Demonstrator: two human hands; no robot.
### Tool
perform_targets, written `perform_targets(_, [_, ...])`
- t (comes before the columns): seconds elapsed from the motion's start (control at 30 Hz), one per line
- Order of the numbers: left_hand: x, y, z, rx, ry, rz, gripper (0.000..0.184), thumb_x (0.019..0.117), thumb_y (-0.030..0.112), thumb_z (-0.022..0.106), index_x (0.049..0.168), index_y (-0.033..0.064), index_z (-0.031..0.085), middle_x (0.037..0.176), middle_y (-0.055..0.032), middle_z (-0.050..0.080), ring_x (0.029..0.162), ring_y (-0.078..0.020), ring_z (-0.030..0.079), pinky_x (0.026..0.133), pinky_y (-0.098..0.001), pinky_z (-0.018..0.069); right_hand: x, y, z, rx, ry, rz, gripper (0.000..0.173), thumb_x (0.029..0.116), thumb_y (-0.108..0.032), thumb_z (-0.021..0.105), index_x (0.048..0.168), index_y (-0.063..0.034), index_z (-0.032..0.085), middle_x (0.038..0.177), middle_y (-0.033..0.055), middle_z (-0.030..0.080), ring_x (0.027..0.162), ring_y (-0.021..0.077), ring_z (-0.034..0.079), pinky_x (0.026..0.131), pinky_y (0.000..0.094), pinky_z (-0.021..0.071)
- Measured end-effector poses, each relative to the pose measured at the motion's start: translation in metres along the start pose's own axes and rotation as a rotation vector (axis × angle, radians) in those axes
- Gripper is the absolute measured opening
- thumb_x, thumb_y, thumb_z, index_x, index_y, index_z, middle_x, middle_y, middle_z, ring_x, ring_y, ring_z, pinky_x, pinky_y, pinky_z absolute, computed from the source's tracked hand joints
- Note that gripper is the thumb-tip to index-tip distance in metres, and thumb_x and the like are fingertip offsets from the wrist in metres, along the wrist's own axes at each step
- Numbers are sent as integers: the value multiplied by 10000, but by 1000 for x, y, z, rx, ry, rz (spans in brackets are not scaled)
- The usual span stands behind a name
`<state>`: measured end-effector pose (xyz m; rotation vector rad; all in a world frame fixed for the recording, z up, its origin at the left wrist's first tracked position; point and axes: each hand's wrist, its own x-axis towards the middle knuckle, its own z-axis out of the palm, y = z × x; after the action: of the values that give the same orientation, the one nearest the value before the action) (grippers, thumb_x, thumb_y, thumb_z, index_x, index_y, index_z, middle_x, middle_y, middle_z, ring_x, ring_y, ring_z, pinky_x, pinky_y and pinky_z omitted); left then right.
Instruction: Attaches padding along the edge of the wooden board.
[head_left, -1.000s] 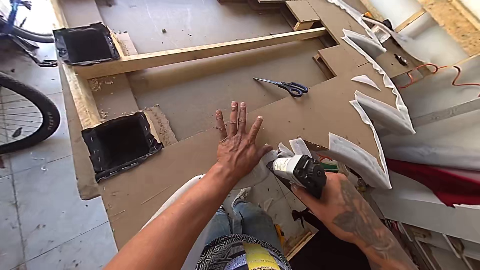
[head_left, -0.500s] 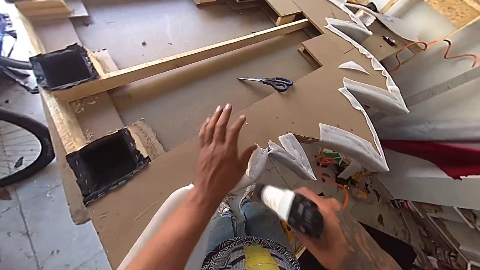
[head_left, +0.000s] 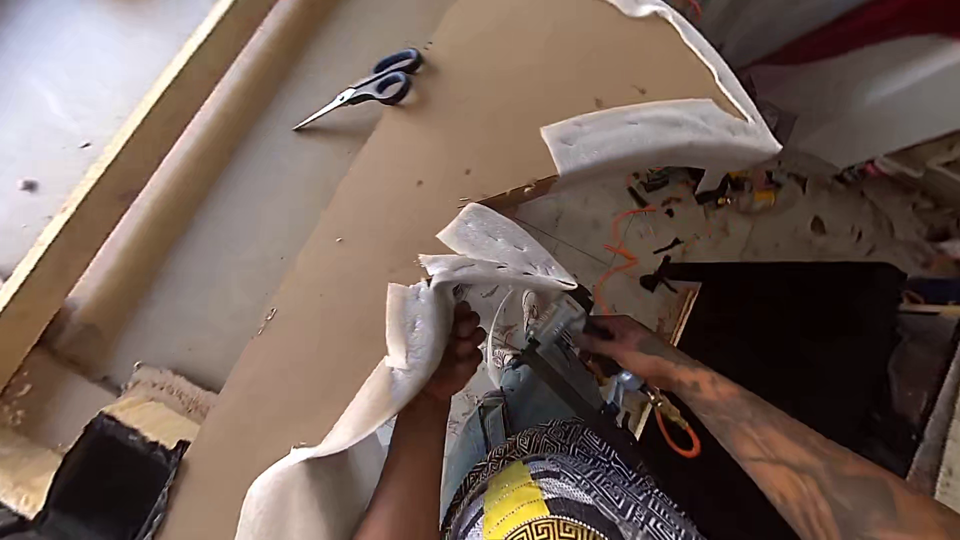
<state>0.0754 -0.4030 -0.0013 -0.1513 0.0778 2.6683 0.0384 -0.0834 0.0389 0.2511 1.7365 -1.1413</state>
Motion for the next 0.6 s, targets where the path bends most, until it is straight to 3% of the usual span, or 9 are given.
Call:
perform_targets(0.13, [9,12,-8,52,69,63,251,1043,298,523,972,93,647,724,19,581,534,-62,582,486,-172,494,27,5,7,176,-2,64,364,1066,-405,539,1100,-52,621,776,65,618,608,154,592,580,313,528])
perform_targets(0.27, [-2,19,-31,367,291,270,263,1028,361,555,931,141,663,687,60,574,513,-12,552,488,-142,476,24,-19,13,428,-118,96,376,1088,-433,472,1273,-118,564,814,67,625,605,159,618,554,301,559])
perform_targets(0.37, [-4,15,-24,430,404,387,270,1046,358,510,903,176,648,649,91,550,494,18,512,480,-121,438,41,-33,32,496,-118,119,437,1096,-480,415,1196,-88,581,778,67,611,592,167,619,556,321,568])
perform_targets(0.43, [0,10,-15,427,483,445,296,1061,330,477,884,170,651,645,83,564,499,18,527,493,-119,455,52,-43,39,473,-203,166,434,1075,-502,465,1164,-95,582,767,43,602,579,143,611,547,304,562])
perform_targets(0.47, [3,8,-12,486,549,481,319,1074,328,448,886,168,649,662,78,575,532,12,540,522,-134,468,56,-47,42,459,-266,174,419,1041,-504,543,1153,-103,589,760,33,600,575,135,607,544,300,559])
perform_targets(0.5, [5,8,-13,599,613,502,293,1087,315,433,954,170,650,748,63,613,640,-8,584,619,-170,511,60,-51,44,450,-338,176,406,1008,-494,612,1142,-112,583,762,25,593,584,132,605,561,301,564])
perform_targets(0.53, [5,10,-18,745,658,495,268,1105,297,394,1114,158,624,937,34,662,851,-47,639,793,-235,551,64,-53,47,448,-395,167,391,978,-462,671,1121,-110,581,750,22,584,582,132,603,569,306,570])
perform_targets(0.57, [6,11,-22,849,685,482,306,1114,292,356,1230,135,591,1071,10,669,993,-81,641,901,-291,543,67,-55,50,442,-432,153,378,958,-434,707,1092,-105,578,733,21,582,573,130,598,565,305,566])
perform_targets(0.6, [8,11,-23,913,707,466,311,1114,283,342,1239,127,581,1091,3,669,1024,-93,642,921,-310,543,70,-57,53,452,-453,148,370,944,-414,732,1072,-103,579,718,20,578,560,129,596,555,302,568])
